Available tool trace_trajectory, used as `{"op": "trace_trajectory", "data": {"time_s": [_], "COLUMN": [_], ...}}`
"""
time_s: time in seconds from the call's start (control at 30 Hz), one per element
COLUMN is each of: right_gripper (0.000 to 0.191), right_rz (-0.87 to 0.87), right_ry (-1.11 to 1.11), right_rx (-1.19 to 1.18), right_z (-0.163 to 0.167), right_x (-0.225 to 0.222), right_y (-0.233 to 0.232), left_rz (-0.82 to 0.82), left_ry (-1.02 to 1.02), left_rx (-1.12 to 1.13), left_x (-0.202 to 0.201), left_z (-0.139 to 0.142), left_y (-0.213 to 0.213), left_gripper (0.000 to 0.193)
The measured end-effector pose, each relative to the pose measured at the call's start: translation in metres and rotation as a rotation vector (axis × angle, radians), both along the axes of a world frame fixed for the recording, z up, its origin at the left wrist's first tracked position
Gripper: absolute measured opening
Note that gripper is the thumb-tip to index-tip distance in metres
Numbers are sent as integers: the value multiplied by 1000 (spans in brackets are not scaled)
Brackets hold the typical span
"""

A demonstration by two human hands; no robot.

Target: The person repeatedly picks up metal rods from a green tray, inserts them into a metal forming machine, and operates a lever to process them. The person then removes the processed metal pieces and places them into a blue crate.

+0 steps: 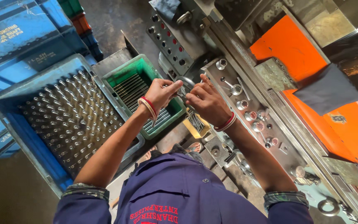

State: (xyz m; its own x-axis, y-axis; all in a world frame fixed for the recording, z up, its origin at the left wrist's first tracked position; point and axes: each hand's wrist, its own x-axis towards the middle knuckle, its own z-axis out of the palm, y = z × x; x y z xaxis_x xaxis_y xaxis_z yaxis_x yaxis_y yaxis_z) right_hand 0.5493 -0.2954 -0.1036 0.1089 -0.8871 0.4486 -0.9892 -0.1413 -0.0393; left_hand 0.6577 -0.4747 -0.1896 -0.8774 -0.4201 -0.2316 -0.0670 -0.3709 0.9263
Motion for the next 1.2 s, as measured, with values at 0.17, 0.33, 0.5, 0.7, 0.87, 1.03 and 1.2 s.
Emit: {"op": "trace_trajectory", "data": {"time_s": [0.17,0.33,0.5,0.7,0.87,1.03,1.2], "right_gripper": [18,30,36,48,46,49,34], "right_rz": [-37,-81,0,-394,-1050,-1519,-1692], "right_ry": [-300,-1523,-1780,-1066,-1038,-882,-898], "right_rx": [76,221,-114,-372,-227,411,519], "right_z": [-7,-29,-45,-76,-145,-183,-180], "right_x": [4,23,28,-1,3,71,112], "right_y": [4,14,10,62,181,297,367], "left_rz": [-51,132,164,217,350,423,351], "left_ry": [-166,320,432,245,7,-81,-97], "left_rx": [-76,-312,-291,786,608,440,347], "left_x": [9,10,-8,-36,24,44,-13], "left_z": [22,40,33,3,-59,-99,-78], "left_y": [7,23,24,-26,-54,-41,-37], "left_gripper": [39,39,36,21,22,13,8]}}
